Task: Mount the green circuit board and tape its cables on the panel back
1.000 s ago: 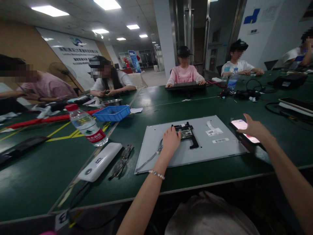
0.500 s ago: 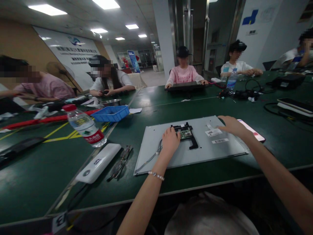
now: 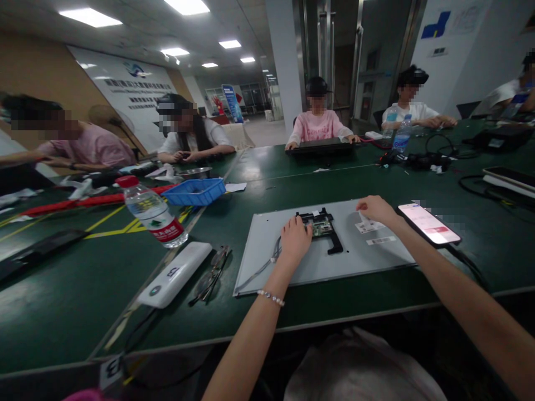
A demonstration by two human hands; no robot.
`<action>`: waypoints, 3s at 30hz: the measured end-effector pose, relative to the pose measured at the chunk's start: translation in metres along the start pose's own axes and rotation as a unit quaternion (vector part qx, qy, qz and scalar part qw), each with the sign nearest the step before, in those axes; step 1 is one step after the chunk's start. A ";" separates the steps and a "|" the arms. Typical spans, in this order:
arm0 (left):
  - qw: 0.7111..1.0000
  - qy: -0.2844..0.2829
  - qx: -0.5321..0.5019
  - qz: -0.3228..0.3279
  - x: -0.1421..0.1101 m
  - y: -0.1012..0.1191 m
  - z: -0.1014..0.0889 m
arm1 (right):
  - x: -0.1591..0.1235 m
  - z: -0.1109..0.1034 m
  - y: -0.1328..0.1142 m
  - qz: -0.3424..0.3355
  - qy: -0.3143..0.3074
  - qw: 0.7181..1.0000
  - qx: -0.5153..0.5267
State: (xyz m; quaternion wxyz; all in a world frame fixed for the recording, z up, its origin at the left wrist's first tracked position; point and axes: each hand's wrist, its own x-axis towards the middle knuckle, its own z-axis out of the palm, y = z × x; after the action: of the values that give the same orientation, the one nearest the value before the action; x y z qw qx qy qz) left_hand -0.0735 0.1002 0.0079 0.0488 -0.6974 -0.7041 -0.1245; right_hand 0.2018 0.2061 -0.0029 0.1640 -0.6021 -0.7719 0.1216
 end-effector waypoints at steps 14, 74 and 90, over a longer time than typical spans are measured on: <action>1.000 0.008 -0.006 0.009 0.003 -0.002 0.003 | -0.015 -0.006 -0.019 0.001 0.018 0.973 0.228; 0.995 0.058 -0.038 0.069 -0.100 0.090 0.003 | -0.121 0.023 -0.068 -0.138 0.068 0.973 0.171; 0.995 0.067 -0.044 0.064 -0.101 0.090 0.001 | -0.064 0.006 -0.057 -0.093 -0.032 0.975 0.201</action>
State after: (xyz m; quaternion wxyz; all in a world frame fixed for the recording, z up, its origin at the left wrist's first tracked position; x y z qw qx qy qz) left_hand 0.0182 0.0022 -0.0080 0.0729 -0.7322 -0.6473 -0.1987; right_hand 0.1633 0.1302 0.0066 0.2672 -0.4784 -0.7889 0.2782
